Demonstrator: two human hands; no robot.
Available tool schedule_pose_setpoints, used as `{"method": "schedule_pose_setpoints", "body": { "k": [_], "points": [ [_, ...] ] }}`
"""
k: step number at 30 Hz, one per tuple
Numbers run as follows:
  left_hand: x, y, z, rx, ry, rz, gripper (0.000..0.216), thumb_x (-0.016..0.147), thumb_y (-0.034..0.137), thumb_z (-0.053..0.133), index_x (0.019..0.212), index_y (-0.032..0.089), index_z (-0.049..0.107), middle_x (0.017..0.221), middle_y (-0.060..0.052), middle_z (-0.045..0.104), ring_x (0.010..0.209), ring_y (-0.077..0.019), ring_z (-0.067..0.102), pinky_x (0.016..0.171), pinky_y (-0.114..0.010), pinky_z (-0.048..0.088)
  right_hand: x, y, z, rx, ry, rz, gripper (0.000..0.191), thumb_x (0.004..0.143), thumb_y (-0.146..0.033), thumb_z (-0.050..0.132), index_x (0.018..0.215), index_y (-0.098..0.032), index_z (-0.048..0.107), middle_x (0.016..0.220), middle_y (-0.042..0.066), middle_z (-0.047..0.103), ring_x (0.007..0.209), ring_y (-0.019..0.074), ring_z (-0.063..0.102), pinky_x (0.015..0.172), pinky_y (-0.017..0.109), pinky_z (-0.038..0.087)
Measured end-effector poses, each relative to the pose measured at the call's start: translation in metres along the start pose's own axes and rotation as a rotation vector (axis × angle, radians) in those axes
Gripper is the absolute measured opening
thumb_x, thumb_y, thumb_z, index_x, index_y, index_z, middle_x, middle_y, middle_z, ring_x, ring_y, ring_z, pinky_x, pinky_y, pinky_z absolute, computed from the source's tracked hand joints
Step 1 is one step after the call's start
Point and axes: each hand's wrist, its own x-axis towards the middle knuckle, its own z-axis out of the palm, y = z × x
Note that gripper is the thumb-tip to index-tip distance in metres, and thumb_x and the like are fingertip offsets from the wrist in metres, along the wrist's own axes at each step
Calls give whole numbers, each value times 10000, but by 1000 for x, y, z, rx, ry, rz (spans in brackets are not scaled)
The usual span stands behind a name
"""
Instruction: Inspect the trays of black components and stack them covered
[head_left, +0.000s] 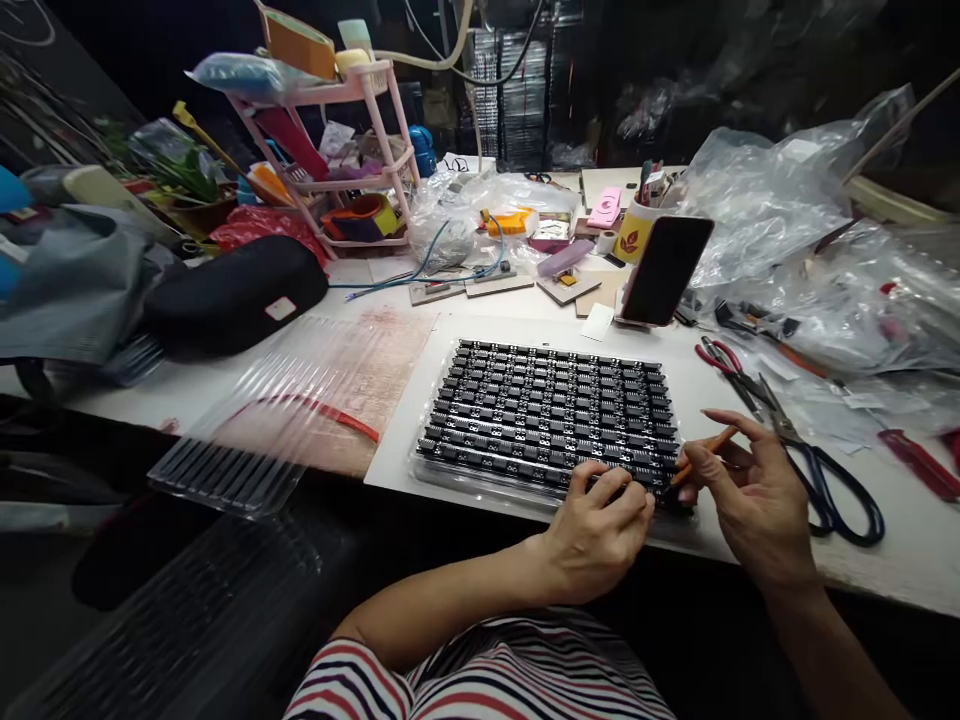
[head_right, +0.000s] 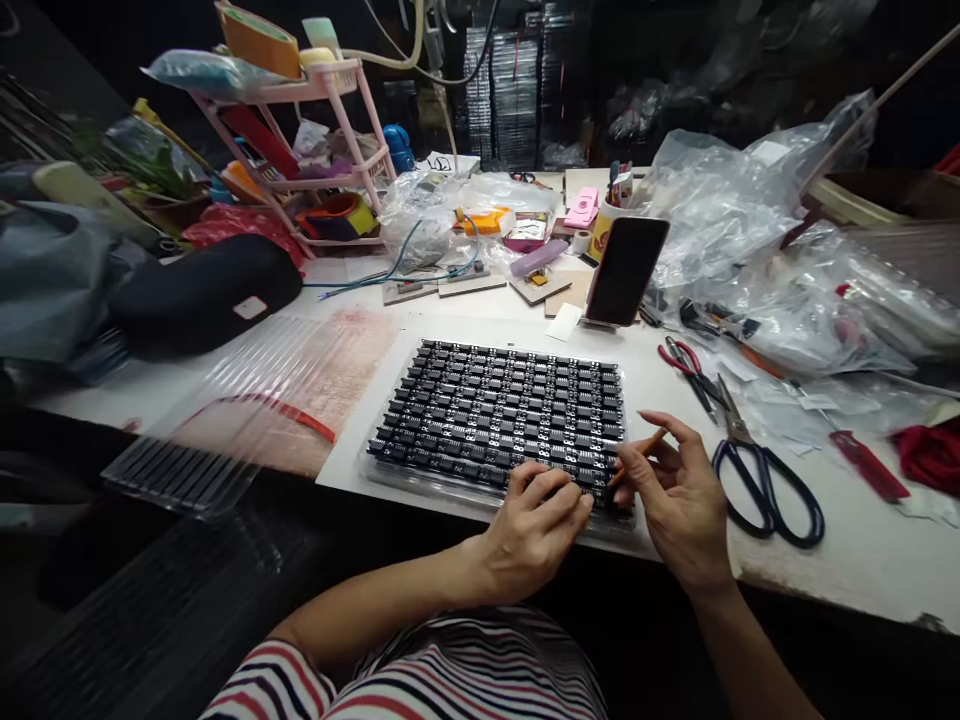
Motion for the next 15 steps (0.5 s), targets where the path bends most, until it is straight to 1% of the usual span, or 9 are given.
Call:
{"method": "schedule_pose_setpoints", "body": {
  "k": [2,4,6,8,10,12,13,15],
  "points": [
    [1,0,-9,-31,-22,-37,239,921,157,438,1077,127,616,966,-66,670,1038,-196,574,975,-383,397,-1,-3,-1,-13,38,-12,512,735,-401,725,1180,-235,532,727,-15,619,469,129,575,395,269,523],
    [-1,-5,-23,-71,-42,-115,279,925,187,429,1154,161,586,1070,-79,659,1117,-213,558,1027,-398,390,-3,-7,-3,-18,135,-37,501,749,-386,715,1201,-265,537,768,7,630,495,142,580,423,289,514],
    [-9,-18,-42,-68,1,-202,319,914,207,464,1222,174,543,1161,-101,631,1191,-243,526,1059,-432,383,-5,-10,-5,8,261,-56,462,774,-360,695,1209,-310,546,796,24,635,541,164,589,453,307,488],
    [-21,-36,-65,0,82,-276,348,895,204,515,1242,175,525,1184,-123,616,1210,-282,517,1046,-484,394,-8,-12,-6,61,346,-46,413,796,-347,671,1195,-346,563,782,30,627,584,191,592,456,326,451],
    [-36,-53,-90,76,114,-346,332,891,216,533,1223,209,545,1175,-118,616,1191,-303,531,1014,-513,414,-10,-10,-6,112,377,-20,384,804,-349,659,1178,-357,573,756,27,615,589,202,584,439,329,426],
    [-49,-63,-116,85,80,-387,296,899,268,531,1193,262,574,1182,-86,611,1180,-299,537,986,-499,438,-11,-7,-5,152,367,2,397,794,-352,668,1178,-340,570,737,15,607,586,198,583,419,314,420],
    [-54,-65,-128,74,63,-393,280,904,294,528,1177,274,584,1190,-78,606,1163,-287,546,969,-481,453,-11,-5,-3,166,361,10,411,787,-354,674,1183,-326,564,732,10,604,590,195,587,410,301,420],
    [-62,-63,-149,43,33,-396,276,911,331,524,1169,254,582,1212,-81,585,1105,-251,569,925,-449,482,-9,-3,1,180,364,22,424,786,-354,673,1190,-299,557,716,7,603,598,191,597,397,277,415]
  ]
}}
